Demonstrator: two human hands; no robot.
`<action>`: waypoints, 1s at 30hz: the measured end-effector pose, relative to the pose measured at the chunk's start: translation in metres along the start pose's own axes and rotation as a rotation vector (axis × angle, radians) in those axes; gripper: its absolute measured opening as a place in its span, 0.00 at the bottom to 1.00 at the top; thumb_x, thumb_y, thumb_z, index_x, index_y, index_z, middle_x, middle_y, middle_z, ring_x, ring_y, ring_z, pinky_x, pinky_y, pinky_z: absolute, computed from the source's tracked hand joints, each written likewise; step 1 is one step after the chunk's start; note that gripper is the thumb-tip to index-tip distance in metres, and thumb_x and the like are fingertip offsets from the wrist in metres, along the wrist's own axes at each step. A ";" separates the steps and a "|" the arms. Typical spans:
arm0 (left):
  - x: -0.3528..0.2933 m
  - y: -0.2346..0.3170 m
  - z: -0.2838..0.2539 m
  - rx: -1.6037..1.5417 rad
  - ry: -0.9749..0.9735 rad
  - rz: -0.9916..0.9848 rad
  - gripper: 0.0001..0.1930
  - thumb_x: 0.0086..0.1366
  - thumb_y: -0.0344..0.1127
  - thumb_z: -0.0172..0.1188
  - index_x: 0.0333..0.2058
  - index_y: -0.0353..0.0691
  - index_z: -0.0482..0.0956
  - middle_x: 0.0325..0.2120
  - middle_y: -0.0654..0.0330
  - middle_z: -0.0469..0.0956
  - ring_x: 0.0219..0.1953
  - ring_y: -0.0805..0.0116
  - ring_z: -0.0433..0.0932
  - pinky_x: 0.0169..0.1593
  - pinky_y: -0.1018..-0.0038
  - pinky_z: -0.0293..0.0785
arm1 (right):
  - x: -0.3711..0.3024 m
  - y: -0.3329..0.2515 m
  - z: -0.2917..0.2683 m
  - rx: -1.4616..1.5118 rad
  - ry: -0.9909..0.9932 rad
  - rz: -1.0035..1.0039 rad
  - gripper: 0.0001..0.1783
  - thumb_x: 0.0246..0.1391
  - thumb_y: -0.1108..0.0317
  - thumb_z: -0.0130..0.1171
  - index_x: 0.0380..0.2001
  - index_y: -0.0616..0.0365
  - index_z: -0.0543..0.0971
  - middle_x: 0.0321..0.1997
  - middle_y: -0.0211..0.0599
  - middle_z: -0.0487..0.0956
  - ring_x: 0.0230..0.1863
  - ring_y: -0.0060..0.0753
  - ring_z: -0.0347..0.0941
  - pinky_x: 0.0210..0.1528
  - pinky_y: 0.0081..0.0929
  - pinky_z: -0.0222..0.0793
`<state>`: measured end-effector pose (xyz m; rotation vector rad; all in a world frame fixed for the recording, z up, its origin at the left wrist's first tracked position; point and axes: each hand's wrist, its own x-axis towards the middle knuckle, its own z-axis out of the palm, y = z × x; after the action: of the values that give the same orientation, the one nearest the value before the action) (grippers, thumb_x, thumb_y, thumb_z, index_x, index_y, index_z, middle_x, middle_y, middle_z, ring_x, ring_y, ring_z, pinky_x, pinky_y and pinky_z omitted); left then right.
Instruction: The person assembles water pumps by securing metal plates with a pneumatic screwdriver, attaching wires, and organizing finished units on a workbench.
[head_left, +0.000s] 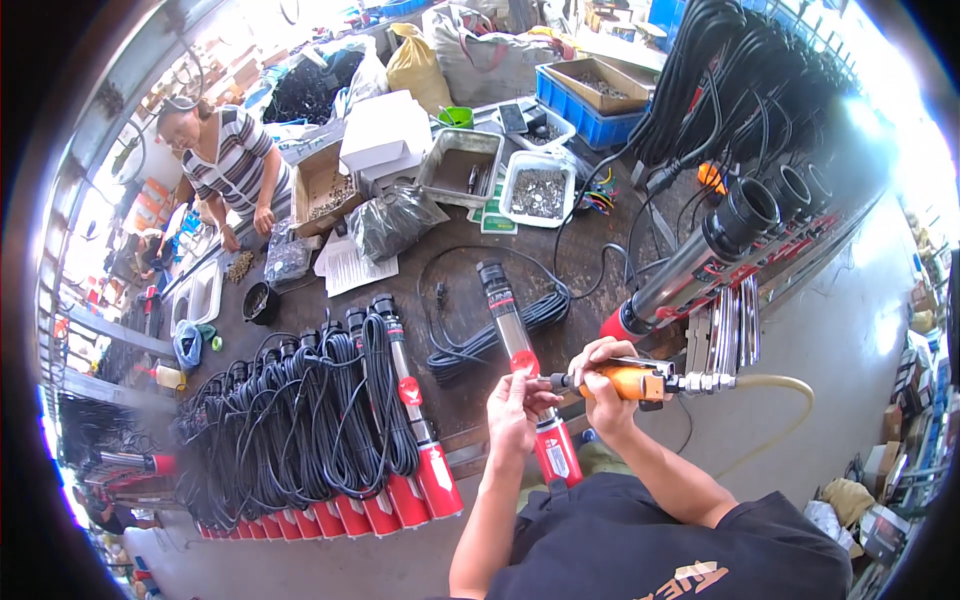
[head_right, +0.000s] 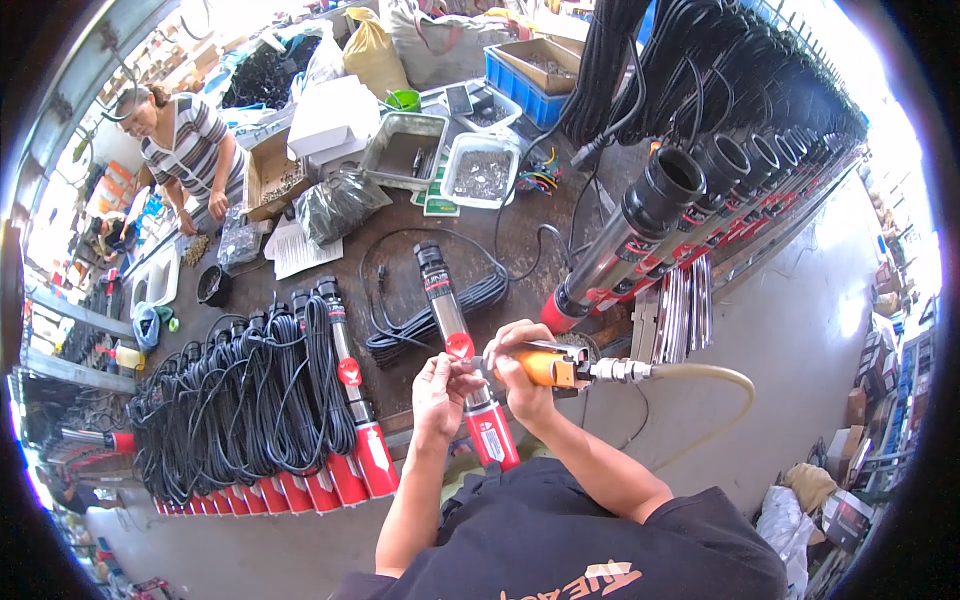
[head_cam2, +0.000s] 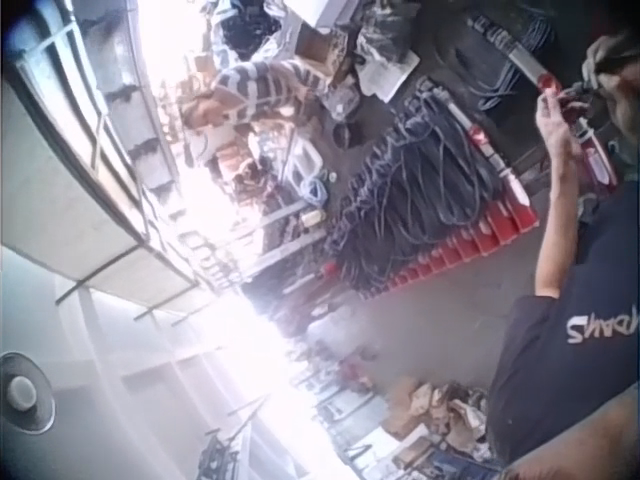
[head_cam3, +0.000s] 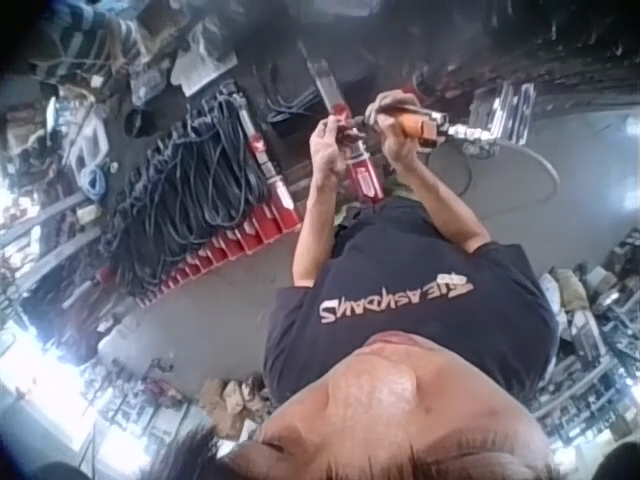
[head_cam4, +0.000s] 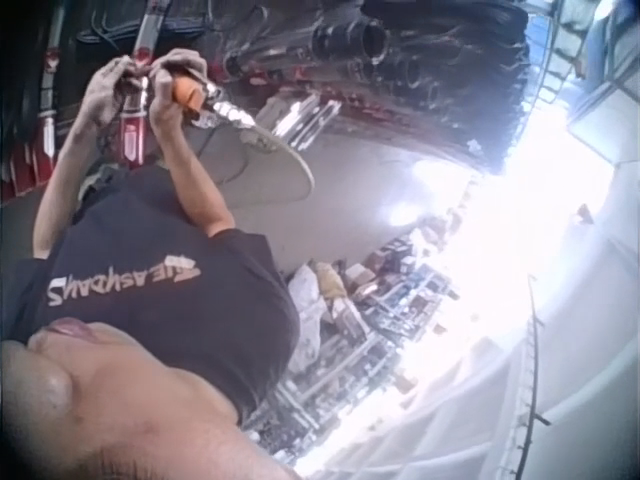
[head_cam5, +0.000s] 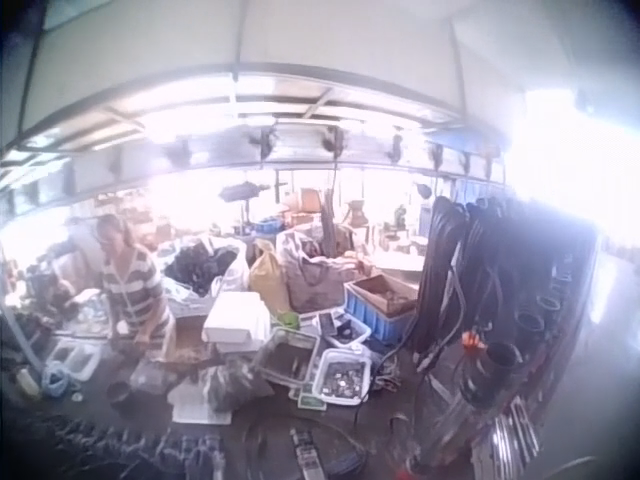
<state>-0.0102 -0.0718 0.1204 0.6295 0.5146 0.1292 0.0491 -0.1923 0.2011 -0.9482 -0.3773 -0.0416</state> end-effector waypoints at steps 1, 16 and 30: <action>0.000 0.002 0.005 -0.070 -0.021 -0.041 0.09 0.75 0.38 0.54 0.40 0.38 0.75 0.29 0.57 0.81 0.26 0.68 0.81 0.34 0.68 0.83 | 0.003 -0.001 0.003 0.000 -0.010 -0.009 0.12 0.50 0.78 0.53 0.40 0.60 0.68 0.37 0.41 0.69 0.31 0.30 0.70 0.39 0.29 0.71; 0.051 0.022 -0.005 -0.358 -0.054 -0.315 0.09 0.68 0.36 0.65 0.33 0.38 0.78 0.22 0.60 0.78 0.19 0.76 0.73 0.21 0.81 0.66 | 0.036 0.044 0.011 -0.012 -0.066 -0.070 0.13 0.50 0.78 0.52 0.41 0.61 0.68 0.38 0.43 0.71 0.31 0.31 0.71 0.39 0.30 0.72; 0.177 0.034 -0.001 -0.643 0.139 -0.376 0.12 0.73 0.40 0.57 0.37 0.35 0.76 0.18 0.70 0.66 0.16 0.82 0.61 0.18 0.85 0.59 | 0.107 0.142 0.014 -0.288 -0.192 -0.079 0.12 0.50 0.80 0.52 0.39 0.59 0.68 0.39 0.41 0.70 0.32 0.31 0.71 0.39 0.31 0.71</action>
<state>0.1444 0.0038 0.0658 -0.1092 0.6754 -0.0221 0.1733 -0.0836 0.1331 -1.2259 -0.5971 -0.0786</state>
